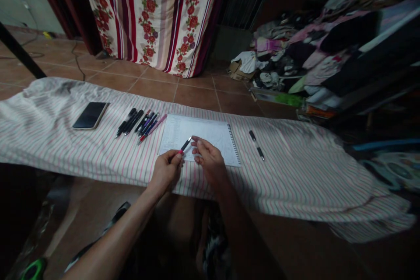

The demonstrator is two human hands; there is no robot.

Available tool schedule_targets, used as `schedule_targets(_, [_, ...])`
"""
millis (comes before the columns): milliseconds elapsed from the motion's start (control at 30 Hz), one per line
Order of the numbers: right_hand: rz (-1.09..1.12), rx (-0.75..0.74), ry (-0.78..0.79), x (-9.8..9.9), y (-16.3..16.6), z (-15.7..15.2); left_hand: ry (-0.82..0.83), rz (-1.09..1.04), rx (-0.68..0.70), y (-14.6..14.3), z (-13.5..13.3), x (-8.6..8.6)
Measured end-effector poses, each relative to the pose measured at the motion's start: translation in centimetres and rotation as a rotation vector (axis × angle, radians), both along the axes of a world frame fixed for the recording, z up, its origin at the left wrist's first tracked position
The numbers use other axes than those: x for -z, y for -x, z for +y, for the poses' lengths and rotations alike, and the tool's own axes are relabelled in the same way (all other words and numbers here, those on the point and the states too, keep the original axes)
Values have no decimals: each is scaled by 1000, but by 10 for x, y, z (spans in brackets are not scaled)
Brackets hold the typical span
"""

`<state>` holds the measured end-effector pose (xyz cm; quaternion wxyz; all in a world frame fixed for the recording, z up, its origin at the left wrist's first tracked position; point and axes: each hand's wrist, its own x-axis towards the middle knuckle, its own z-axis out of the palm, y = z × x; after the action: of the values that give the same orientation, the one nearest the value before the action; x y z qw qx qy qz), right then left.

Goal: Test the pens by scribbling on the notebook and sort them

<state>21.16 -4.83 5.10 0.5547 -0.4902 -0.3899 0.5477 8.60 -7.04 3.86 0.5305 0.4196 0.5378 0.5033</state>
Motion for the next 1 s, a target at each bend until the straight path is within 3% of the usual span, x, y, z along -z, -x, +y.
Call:
schedule_targets(300, [64,29,100,-3,-6,5,63,-104,61,-9,6,5])
schedule_targets(667, [9,-14,33,-6,-12,18,88,-77,61,-7,12,-8])
schedule_targets(1000, [-63,92,-17,-6,-9,29,-172,239,-73,-8,20,0])
